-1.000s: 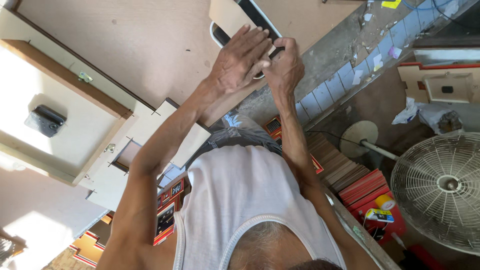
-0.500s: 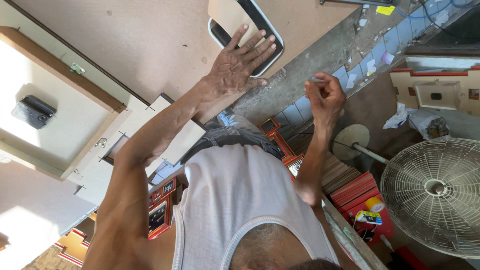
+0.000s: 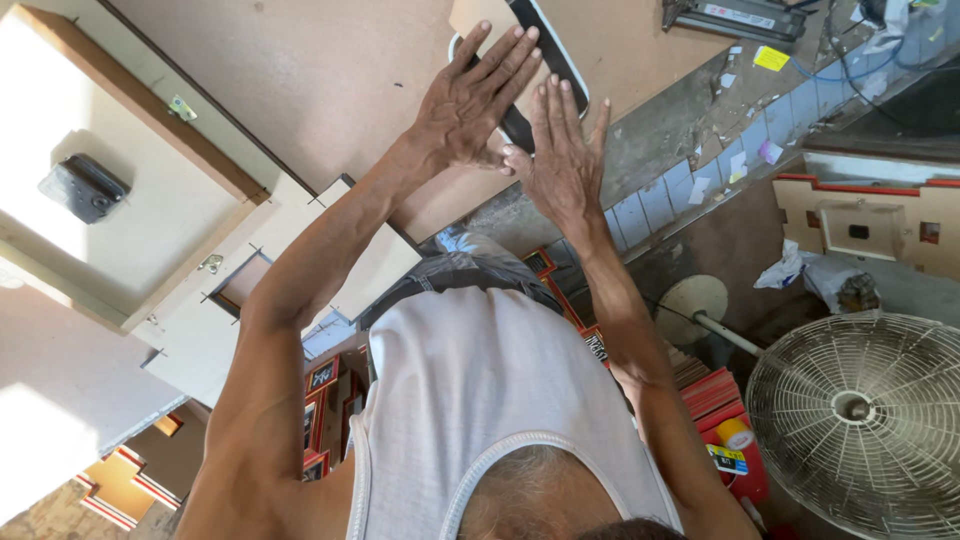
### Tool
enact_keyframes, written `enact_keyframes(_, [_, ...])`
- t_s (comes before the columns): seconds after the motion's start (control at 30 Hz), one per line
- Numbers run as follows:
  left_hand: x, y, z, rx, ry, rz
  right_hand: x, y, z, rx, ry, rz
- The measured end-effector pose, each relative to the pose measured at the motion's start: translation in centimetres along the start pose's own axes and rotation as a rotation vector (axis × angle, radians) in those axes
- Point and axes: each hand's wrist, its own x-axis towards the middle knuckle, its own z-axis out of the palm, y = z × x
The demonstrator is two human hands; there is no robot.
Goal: The person assembles a wooden picture frame at a workbench, fitting frame pieces together and pressing a small fitting into a joint. They apply glue to a joint, rub a small block along the edge, and sand a wood strip with a sanding block, then press the frame pieces into place and smooth the surface by hand.
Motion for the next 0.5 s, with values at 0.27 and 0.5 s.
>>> enact_keyframes(0.27, [-0.1,-0.4,-0.1,0.183,0.005,-0.087,-0.7,1.0,1.0,-0.024,0.063,0.009])
enact_keyframes(0.5, [0.6,1.5,1.2,-0.107,0.096,0.093,-3.9,1.0,1.6,0.201,0.290,0.035])
